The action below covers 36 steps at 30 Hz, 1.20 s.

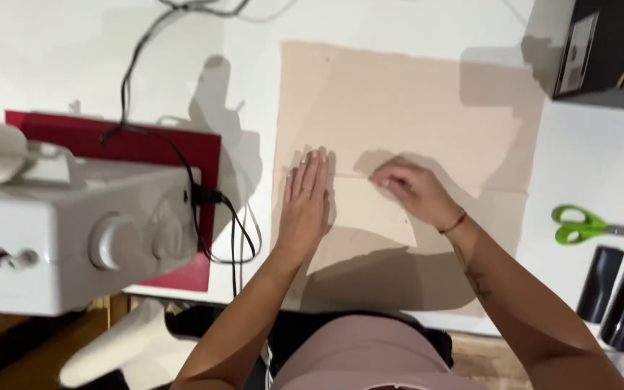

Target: The person pins a large piece of light-colored fabric on a white table. They repeatedly pick up pins and insert them into the fabric to hold the layers together. The camera moves between the fabric and a sewing machine on the left.

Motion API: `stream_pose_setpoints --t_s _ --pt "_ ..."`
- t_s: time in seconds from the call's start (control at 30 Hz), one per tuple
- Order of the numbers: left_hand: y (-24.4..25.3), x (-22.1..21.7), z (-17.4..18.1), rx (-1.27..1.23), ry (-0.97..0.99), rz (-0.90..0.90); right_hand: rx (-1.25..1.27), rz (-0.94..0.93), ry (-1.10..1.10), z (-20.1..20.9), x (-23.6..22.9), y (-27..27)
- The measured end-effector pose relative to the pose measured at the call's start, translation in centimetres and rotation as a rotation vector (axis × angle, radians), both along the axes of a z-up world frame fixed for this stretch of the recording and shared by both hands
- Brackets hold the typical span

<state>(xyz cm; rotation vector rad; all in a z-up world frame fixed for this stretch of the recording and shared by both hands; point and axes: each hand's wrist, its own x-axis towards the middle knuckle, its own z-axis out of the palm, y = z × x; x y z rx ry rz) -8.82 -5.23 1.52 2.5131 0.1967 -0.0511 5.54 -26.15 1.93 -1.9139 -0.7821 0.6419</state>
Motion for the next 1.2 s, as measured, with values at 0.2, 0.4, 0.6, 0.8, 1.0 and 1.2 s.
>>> stream_pose_setpoints --t_s 0.2,0.4,0.6,0.8,1.0,1.2 --pt "-0.5 -4.2 -3.3 0.192 0.017 -0.007 -0.094 0.132 -0.137 -2.3 -8.0 -2.0" --pt "-0.7 -4.3 -3.6 0.272 0.028 -0.003 -0.302 0.338 -0.633 -3.2 -9.9 0.6" --pt "0.0 -4.6 -3.1 0.294 -0.019 -0.012 -0.284 0.424 -0.799 -5.4 -10.7 0.6" --pt "1.7 -4.1 -4.0 0.376 -0.080 -0.010 0.134 -0.052 -0.010 -5.3 -1.7 -6.3" --pt "-4.9 8.0 -3.0 0.135 -0.276 -0.340 -0.146 -0.676 -0.272 -4.9 11.4 -17.2" --pt "-14.2 23.2 -8.5 0.212 -0.319 -0.523 0.236 -0.803 -0.094 -9.7 16.2 -17.2"
